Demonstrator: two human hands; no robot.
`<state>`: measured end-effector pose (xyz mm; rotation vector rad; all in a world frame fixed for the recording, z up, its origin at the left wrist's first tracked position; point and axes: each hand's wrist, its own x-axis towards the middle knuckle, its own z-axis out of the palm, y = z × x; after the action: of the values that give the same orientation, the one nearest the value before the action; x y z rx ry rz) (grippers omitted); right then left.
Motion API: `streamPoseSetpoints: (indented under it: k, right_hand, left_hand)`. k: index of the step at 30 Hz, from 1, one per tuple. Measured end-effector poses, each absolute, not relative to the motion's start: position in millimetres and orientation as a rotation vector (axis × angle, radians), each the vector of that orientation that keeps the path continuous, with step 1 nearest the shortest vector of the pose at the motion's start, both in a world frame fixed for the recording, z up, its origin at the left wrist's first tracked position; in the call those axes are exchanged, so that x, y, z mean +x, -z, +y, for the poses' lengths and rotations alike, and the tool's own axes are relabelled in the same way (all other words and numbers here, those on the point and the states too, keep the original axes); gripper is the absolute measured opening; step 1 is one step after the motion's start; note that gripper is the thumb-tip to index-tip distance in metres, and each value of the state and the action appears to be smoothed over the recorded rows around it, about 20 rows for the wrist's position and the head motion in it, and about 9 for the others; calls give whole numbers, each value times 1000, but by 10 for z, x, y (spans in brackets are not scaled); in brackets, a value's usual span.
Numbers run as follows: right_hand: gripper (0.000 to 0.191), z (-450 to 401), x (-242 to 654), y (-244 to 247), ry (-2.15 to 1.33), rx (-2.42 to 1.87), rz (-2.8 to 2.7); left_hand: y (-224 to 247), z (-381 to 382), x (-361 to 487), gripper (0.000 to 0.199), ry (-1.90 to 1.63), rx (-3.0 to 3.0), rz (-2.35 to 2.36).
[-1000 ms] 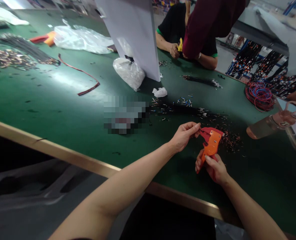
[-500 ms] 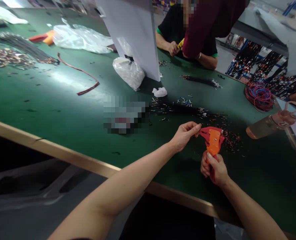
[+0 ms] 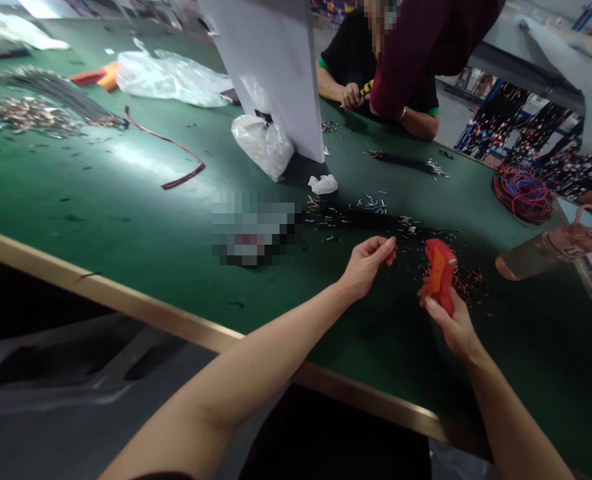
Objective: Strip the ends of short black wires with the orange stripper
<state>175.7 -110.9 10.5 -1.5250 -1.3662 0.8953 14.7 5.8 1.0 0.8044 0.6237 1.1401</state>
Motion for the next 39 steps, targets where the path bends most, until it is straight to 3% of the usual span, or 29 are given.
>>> streamPoseSetpoints:
  k: [5, 8, 13, 24, 33, 39]
  right_hand:
    - [44, -1063, 1871, -77, -266, -1826, -1994]
    - [43, -1074, 1813, -13, -112, -1846, -2245]
    - [42, -1088, 1754, 10, -136, -1749, -2321]
    - [16, -1073, 1731, -22, -37, -1483, -1833]
    - [18, -1093, 1719, -61, -51, -1451, -1840]
    - [20, -1063, 1798, -70, -18, -1525, -1709]
  left_hand:
    - [-1, 116, 128, 35, -1283, 781, 684]
    - [-6, 136, 118, 34, -1350, 831, 730]
    - [-2, 87, 116, 32, -1347, 1039, 753]
    - [-14, -182, 148, 23, -1126, 1730, 419]
    - [33, -117, 146, 21, -1072, 1847, 367]
    - [18, -6, 89, 23, -1175, 1808, 668]
